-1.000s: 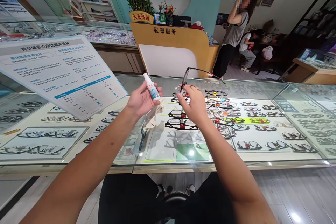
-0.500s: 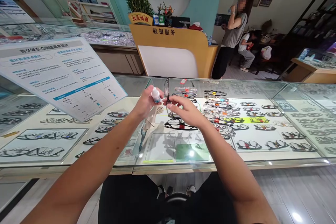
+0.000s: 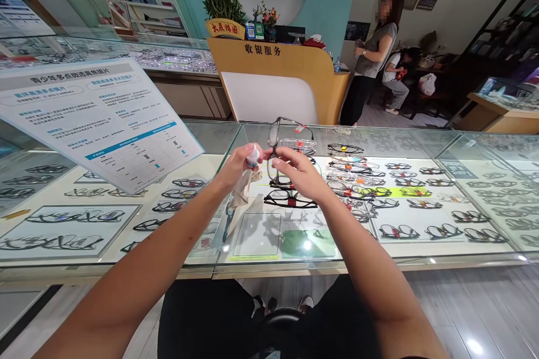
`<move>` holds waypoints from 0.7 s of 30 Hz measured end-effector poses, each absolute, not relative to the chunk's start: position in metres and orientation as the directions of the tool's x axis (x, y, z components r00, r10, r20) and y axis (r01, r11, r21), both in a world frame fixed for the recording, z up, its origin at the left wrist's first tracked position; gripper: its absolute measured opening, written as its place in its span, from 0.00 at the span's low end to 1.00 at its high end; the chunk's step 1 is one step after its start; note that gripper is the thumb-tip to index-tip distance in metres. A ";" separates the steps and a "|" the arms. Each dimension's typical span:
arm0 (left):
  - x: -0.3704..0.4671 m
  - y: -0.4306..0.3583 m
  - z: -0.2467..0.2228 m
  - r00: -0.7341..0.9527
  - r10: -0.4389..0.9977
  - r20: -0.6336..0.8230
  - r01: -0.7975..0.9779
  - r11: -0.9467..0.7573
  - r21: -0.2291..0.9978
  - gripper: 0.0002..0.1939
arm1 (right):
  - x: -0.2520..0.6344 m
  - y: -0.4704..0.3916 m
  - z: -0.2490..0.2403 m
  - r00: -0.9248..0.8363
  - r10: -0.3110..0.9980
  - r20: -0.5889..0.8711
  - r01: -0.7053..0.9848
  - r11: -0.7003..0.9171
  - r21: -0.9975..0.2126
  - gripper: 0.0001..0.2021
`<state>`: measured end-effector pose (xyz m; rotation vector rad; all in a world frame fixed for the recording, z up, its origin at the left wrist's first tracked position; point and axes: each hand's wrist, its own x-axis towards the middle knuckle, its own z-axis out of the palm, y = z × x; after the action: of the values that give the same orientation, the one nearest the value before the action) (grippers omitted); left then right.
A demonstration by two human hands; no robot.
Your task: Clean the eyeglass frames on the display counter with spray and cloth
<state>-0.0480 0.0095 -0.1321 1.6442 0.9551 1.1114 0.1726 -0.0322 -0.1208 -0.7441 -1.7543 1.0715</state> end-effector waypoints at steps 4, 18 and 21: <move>-0.046 0.005 -0.132 0.386 0.894 0.228 0.230 -0.333 0.915 0.29 | 0.174 -0.025 -0.124 -0.291 0.870 0.398 -0.062 0.398 -0.915 0.22; -0.099 0.082 -0.165 -0.435 0.861 0.265 0.246 -0.169 0.954 0.08 | 0.174 -0.022 -0.129 -0.165 0.893 0.418 -0.063 0.414 -0.908 0.24; -0.119 0.094 -0.174 -0.514 0.812 0.276 0.301 -0.130 0.945 0.09 | 0.174 -0.020 -0.130 -0.139 0.891 0.433 -0.039 0.432 -0.901 0.23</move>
<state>-0.1193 0.0942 -0.1737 1.2377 1.7363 1.6828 0.1737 -0.0203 -0.1298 -0.7929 -1.4872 0.9725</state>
